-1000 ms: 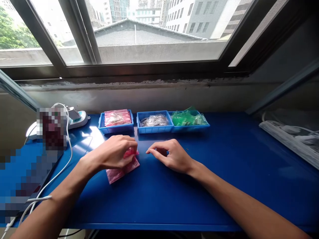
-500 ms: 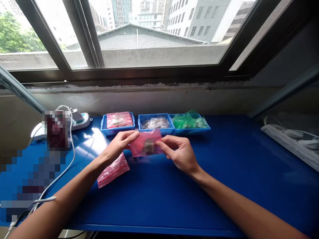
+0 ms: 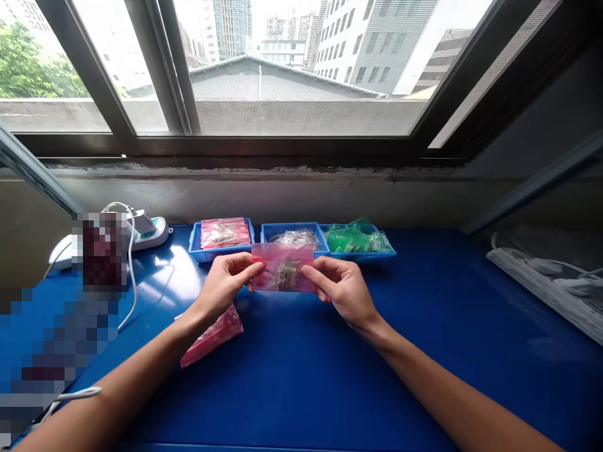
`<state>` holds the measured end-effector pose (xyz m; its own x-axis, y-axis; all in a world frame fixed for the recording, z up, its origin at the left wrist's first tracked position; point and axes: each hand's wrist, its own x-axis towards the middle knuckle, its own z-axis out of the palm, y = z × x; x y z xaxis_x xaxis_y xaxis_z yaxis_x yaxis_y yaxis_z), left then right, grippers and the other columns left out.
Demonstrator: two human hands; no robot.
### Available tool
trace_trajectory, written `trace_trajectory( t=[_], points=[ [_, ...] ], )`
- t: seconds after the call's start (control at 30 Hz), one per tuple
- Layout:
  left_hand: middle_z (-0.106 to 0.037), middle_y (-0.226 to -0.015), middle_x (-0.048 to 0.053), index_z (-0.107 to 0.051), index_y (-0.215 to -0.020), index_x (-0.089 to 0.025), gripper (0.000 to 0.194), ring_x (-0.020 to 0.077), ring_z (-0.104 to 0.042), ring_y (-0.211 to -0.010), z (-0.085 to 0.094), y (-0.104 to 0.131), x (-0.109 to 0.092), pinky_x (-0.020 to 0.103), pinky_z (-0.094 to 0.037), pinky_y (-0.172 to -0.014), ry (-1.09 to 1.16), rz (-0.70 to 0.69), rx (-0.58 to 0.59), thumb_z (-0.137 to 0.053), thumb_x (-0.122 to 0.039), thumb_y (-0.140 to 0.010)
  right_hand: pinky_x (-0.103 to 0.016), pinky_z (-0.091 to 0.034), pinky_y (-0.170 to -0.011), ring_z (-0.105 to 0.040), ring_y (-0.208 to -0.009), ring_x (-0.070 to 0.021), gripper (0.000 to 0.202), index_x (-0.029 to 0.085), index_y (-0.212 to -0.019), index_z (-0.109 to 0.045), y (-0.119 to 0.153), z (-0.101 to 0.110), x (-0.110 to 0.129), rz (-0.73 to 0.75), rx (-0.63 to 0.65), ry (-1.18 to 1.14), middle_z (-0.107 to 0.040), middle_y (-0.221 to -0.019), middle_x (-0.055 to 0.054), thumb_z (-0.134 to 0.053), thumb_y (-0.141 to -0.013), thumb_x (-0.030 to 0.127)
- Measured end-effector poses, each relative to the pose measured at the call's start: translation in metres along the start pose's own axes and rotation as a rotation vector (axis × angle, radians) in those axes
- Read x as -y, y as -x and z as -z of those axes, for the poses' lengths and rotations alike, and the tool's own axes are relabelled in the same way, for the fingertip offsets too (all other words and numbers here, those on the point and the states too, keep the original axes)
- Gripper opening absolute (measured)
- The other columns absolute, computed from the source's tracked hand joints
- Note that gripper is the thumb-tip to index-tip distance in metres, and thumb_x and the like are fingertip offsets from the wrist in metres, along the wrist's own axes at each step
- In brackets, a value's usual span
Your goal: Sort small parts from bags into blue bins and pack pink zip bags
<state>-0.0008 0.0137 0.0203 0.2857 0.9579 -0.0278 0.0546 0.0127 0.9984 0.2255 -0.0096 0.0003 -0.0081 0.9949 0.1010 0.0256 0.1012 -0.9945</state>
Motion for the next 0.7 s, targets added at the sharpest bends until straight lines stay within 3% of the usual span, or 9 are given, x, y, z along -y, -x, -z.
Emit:
trace_trajectory(
  t=[0.17, 0.4, 0.5, 0.57, 0.63, 0.7],
  points=[
    [-0.068, -0.074, 0.004, -0.076, -0.08, -0.013, 0.043, 0.014, -0.057, -0.065, 0.002, -0.002, 0.001, 0.025, -0.047, -0.062, -0.037, 0.015, -0.01, -0.082, -0.055, -0.078, -0.024, -0.033, -0.041, -0.039, -0.041, -0.0078, 0.044, 0.017, -0.067, -0.068, -0.001, 0.001, -0.001, -0.023, 0.009, -0.003, -0.051, -0.05, 0.004, -0.085, -0.076, 0.056],
    [-0.052, -0.054, -0.004, -0.074, -0.079, -0.013, 0.038, 0.0093, -0.042, -0.049, 0.0, 0.002, 0.004, 0.023, -0.028, -0.047, -0.254, -0.111, -0.104, -0.076, -0.051, -0.086, -0.022, -0.029, -0.035, -0.038, -0.034, -0.0073, 0.038, 0.016, -0.077, -0.073, 0.0, 0.002, -0.002, -0.027, 0.017, -0.013, -0.051, -0.044, 0.006, -0.087, -0.076, 0.051],
    [-0.063, -0.056, -0.001, -0.075, -0.085, -0.014, 0.026, 0.0129, -0.057, -0.051, -0.001, 0.006, 0.005, 0.023, -0.042, -0.051, -0.313, -0.276, -0.141, -0.071, -0.039, -0.092, -0.025, -0.043, -0.037, -0.056, -0.036, -0.0123, 0.032, 0.016, -0.083, -0.077, 0.003, 0.002, -0.003, 0.088, -0.017, 0.037, -0.07, -0.06, -0.002, -0.082, -0.084, 0.047],
    [-0.077, -0.074, 0.004, -0.076, -0.09, -0.016, 0.017, 0.0183, -0.072, -0.07, -0.002, 0.009, 0.005, 0.027, -0.055, -0.065, -0.399, -0.456, -0.17, -0.067, -0.03, -0.094, -0.028, -0.055, -0.047, -0.07, -0.051, -0.018, 0.023, 0.017, -0.089, -0.08, 0.006, 0.002, -0.003, 0.221, -0.075, 0.109, -0.079, -0.08, -0.007, -0.079, -0.088, 0.041],
    [-0.082, -0.093, 0.008, -0.078, -0.095, -0.018, 0.015, 0.0211, -0.076, -0.087, -0.001, 0.01, 0.006, 0.031, -0.06, -0.079, -0.47, -0.632, -0.2, -0.064, -0.023, -0.094, -0.032, -0.063, -0.059, -0.078, -0.069, -0.0224, 0.015, 0.02, -0.097, -0.083, 0.01, 0.002, -0.003, 0.367, -0.156, 0.211, -0.083, -0.092, -0.008, -0.074, -0.091, 0.031],
    [-0.082, -0.099, 0.008, -0.078, -0.098, -0.019, 0.016, 0.0212, -0.076, -0.094, -0.001, 0.01, 0.007, 0.034, -0.061, -0.089, -0.497, -0.753, -0.206, -0.063, -0.018, -0.095, -0.033, -0.066, -0.067, -0.079, -0.078, -0.0237, 0.016, 0.023, -0.101, -0.084, 0.014, 0.002, -0.003, 0.495, -0.23, 0.284, -0.084, -0.097, -0.006, -0.071, -0.092, 0.023]
  ],
)
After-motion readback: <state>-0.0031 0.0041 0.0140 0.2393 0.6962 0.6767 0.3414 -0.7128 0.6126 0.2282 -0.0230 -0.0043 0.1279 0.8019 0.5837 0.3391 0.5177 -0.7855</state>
